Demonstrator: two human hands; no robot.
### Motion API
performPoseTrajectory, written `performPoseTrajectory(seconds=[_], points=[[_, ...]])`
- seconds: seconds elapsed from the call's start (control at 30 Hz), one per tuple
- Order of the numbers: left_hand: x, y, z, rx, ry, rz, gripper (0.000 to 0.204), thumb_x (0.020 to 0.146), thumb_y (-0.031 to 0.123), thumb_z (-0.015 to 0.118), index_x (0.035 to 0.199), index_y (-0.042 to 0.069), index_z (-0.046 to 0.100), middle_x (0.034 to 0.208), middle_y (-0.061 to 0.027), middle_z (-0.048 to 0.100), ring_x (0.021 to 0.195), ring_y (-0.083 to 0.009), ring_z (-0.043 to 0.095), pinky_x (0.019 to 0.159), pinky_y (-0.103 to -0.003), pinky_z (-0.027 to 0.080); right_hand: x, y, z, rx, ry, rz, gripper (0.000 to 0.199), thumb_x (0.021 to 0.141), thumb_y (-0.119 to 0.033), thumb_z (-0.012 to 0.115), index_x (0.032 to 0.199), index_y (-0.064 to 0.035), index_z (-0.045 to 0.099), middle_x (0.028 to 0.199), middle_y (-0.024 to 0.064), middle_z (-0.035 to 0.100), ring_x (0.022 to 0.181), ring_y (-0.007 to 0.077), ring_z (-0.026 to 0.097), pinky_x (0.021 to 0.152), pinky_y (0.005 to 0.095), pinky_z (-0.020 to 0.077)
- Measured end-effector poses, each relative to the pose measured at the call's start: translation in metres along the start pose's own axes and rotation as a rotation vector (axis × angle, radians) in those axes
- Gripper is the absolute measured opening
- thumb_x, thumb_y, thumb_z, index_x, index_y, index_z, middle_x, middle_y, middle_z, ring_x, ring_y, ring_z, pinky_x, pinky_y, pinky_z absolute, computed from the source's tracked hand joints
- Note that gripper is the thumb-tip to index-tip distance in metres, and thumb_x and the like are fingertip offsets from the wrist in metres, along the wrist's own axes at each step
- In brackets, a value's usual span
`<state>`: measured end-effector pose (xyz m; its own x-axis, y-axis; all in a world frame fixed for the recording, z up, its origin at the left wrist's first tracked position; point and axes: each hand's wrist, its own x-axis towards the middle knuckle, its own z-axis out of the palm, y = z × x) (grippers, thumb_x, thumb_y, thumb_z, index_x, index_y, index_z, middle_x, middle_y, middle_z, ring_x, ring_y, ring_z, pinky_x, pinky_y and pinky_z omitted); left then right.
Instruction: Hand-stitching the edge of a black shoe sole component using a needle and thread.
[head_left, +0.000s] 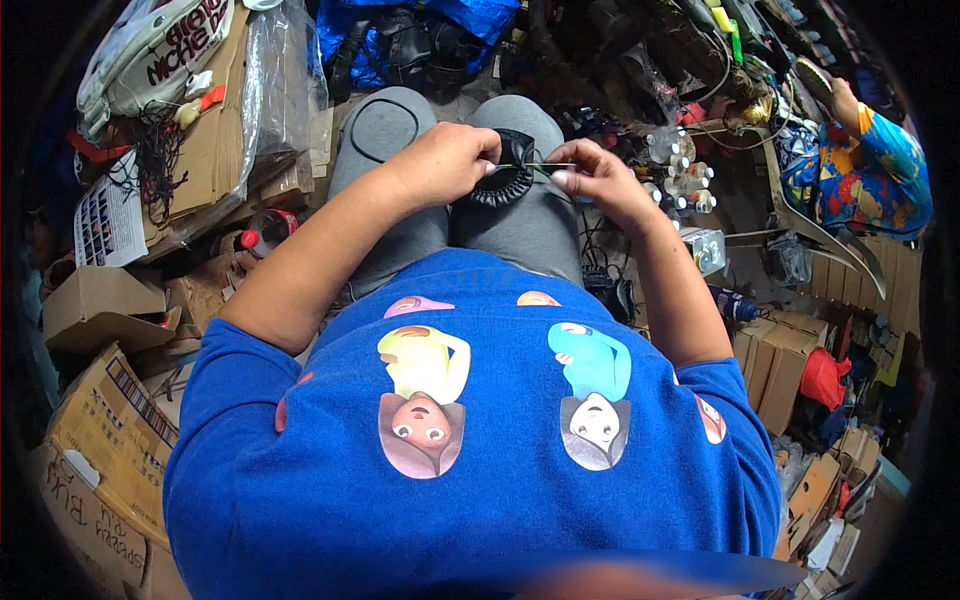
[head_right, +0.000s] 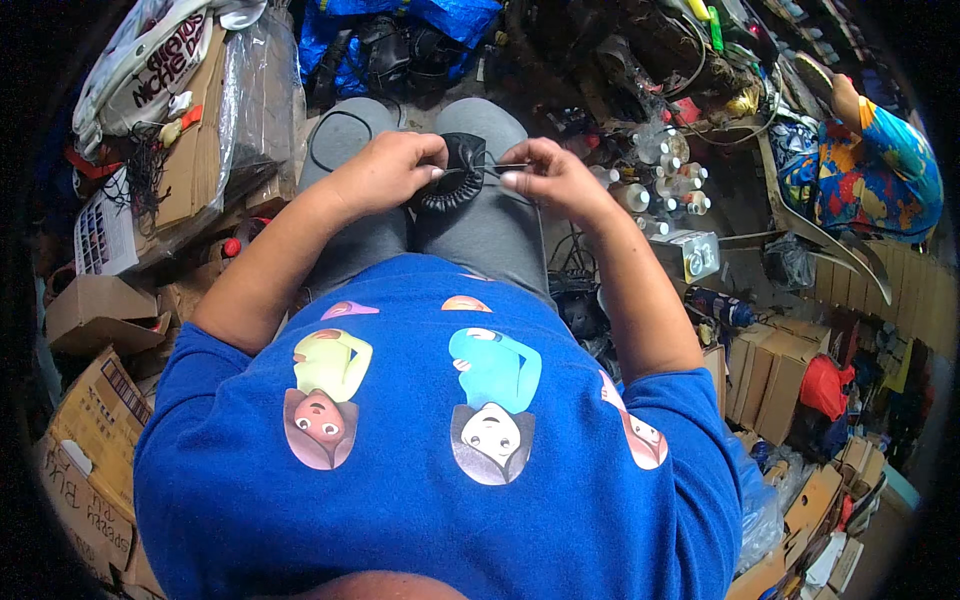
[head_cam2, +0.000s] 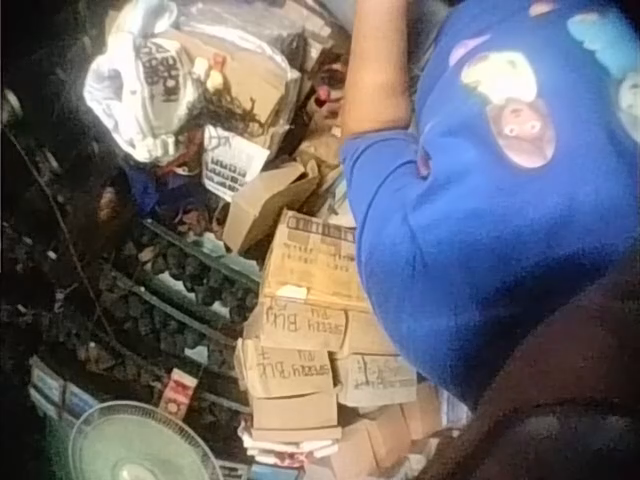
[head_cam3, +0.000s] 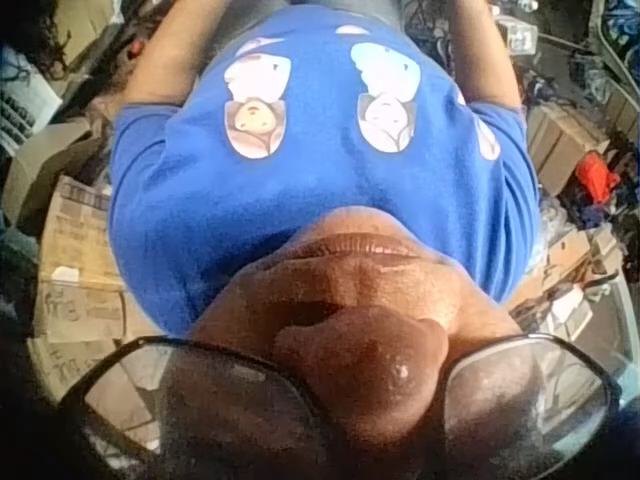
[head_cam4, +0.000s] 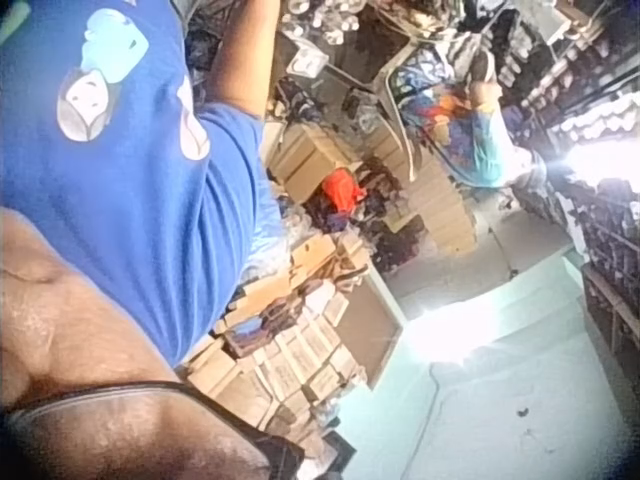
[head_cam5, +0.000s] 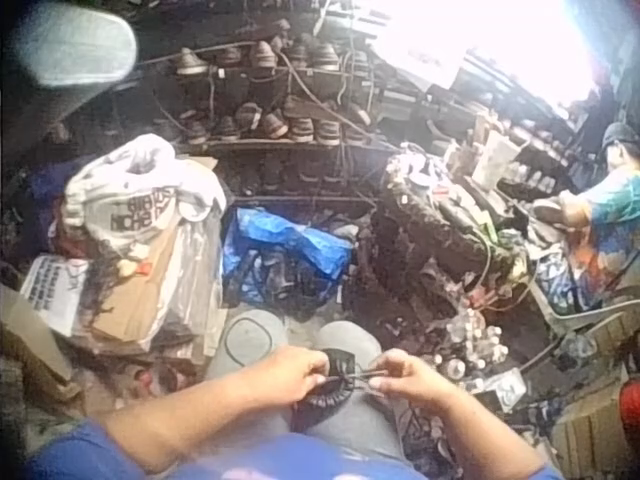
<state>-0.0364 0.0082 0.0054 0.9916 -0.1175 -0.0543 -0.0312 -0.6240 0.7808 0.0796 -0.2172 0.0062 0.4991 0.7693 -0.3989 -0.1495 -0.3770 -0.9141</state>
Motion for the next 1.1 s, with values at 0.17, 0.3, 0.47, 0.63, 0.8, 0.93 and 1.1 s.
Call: performPoseTrajectory(seconds=[0.17,0.3,0.47,0.63,0.8,0.93,1.1], points=[[0.009,0.002,0.006,-0.047,0.007,0.032,0.012,0.082,0.009,0.056,0.091,0.003,0.058,0.083,-0.0170,0.063,0.080,-0.0321,0.062,0.069,-0.039,0.047,-0.023,0.010,-0.002,-0.162,0.048,-0.002,0.016,0.082,-0.018,0.068,0.088,-0.0051,0.061,0.084,-0.0035,0.056,0.080,0.0058,0.051,0.075,0.0212,0.0403],[0.010,0.004,0.006,-0.010,-0.063,0.059,0.013,0.083,0.010,0.056,0.093,0.004,0.057,0.085,-0.0170,0.063,0.083,-0.0333,0.062,0.071,-0.040,0.048,-0.038,-0.012,-0.005,-0.020,0.095,-0.058,0.014,0.083,-0.016,0.065,0.086,-0.0044,0.060,0.083,-0.0016,0.057,0.078,0.0069,0.052,0.072,0.0227,0.0410],[0.016,0.009,0.007,0.066,-0.071,0.108,0.013,0.083,0.010,0.054,0.094,0.004,0.056,0.084,-0.0181,0.063,0.083,-0.0361,0.061,0.071,-0.043,0.047,0.004,-0.027,-0.027,-0.789,0.406,-0.278,0.013,0.079,-0.017,0.065,0.085,-0.0056,0.064,0.089,0.0095,0.057,0.084,0.0218,0.058,0.071,0.0289,0.0441],[0.015,0.004,0.008,0.096,-0.076,0.077,0.013,0.084,0.013,0.052,0.093,0.004,0.054,0.083,-0.0208,0.061,0.082,-0.0397,0.059,0.070,-0.046,0.046,0.001,-0.049,-0.016,-0.939,0.310,-0.367,0.014,0.078,-0.019,0.065,0.086,-0.0084,0.065,0.088,0.0085,0.059,0.088,0.0258,0.058,0.076,0.0359,0.0441],[0.010,0.006,0.004,0.122,-0.080,0.087,0.011,0.084,0.012,0.050,0.092,0.004,0.050,0.081,-0.0208,0.060,0.082,-0.0404,0.057,0.070,-0.048,0.045,0.003,-0.061,0.022,-1.501,-0.051,-0.494,0.008,0.081,-0.019,0.055,0.080,-0.0132,0.060,0.078,0.0037,0.060,0.082,0.0233,0.059,0.078,0.0377,0.0392],[0.004,-0.006,0.006,0.116,-0.042,0.171,0.011,0.082,0.009,0.051,0.091,0.005,0.049,0.080,-0.0193,0.059,0.082,-0.0394,0.057,0.069,-0.048,0.044,0.011,-0.053,0.026,-1.458,-0.096,-0.496,0.007,0.081,-0.019,0.054,0.084,-0.0134,0.058,0.072,0.0043,0.060,0.079,0.0223,0.059,0.077,0.0358,0.0384],[-0.010,-0.007,0.002,0.230,0.018,0.236,0.011,0.079,0.009,0.049,0.090,0.007,0.053,0.079,-0.0161,0.062,0.078,-0.0363,0.060,0.067,-0.047,0.047,0.011,-0.043,0.020,-1.370,-0.095,-0.490,0.009,0.081,-0.020,0.057,0.084,-0.0121,0.057,0.074,0.0056,0.061,0.081,0.0235,0.059,0.078,0.0367,0.0384]])
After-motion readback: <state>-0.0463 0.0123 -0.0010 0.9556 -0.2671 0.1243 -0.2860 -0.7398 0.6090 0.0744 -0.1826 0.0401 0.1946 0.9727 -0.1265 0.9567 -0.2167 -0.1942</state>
